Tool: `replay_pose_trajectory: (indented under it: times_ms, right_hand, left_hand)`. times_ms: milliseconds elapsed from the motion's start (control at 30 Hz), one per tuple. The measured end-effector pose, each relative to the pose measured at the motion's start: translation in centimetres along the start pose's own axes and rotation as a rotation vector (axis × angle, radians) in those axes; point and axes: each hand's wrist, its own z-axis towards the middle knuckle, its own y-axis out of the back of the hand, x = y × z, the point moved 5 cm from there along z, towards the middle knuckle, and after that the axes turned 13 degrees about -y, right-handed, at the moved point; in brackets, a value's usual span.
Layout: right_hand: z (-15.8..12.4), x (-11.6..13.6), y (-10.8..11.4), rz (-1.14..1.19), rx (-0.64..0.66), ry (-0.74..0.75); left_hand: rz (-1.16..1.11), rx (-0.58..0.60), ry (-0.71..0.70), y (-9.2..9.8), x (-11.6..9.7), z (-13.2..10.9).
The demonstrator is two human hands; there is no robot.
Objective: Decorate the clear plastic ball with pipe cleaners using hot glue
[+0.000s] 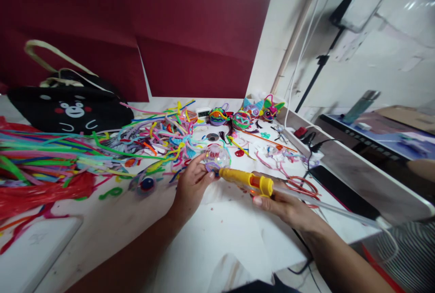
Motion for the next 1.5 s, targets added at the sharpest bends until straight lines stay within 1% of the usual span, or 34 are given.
replay_pose_trajectory:
  times_ms: [167, 433, 633, 800, 1067, 1233, 1500]
  right_hand:
    - [0.0, -0.1, 0.0, 0.045, -0.016, -0.034]
    - [-0.1, 0.8, -0.1, -0.040, -0.031, 0.025]
    - [-0.2, 0.8, -0.2, -0.148, -0.068, 0.070]
    - [-0.4, 1.2, -0.3, -0.182, -0.087, 0.087]
    - [-0.2, 2.0, -0.7, -0.238, -0.055, 0.115]
    - [-0.2, 2.3, -0.8, -0.221, -0.031, 0.093]
    - [-0.2, 2.5, -0.9, -0.267, -0.023, 0.064]
  left_hand:
    - [0.005, -0.005, 0.004, 0.0, 0.0, 0.0]
    - [0.006, 0.006, 0.006, 0.1, 0.1, 0.1]
    - [0.012, 0.005, 0.001, 0.1, 0.1, 0.0]
    - [0.012, 0.006, 0.007, 0.0, 0.0, 0.1]
    - [-0.006, 0.000, 0.010, 0.0, 0.0, -0.1]
    - [0.009, -0.002, 0.010, 0.0, 0.0, 0.2]
    - [0.019, -0.013, 0.027, 0.0, -0.2, 0.1]
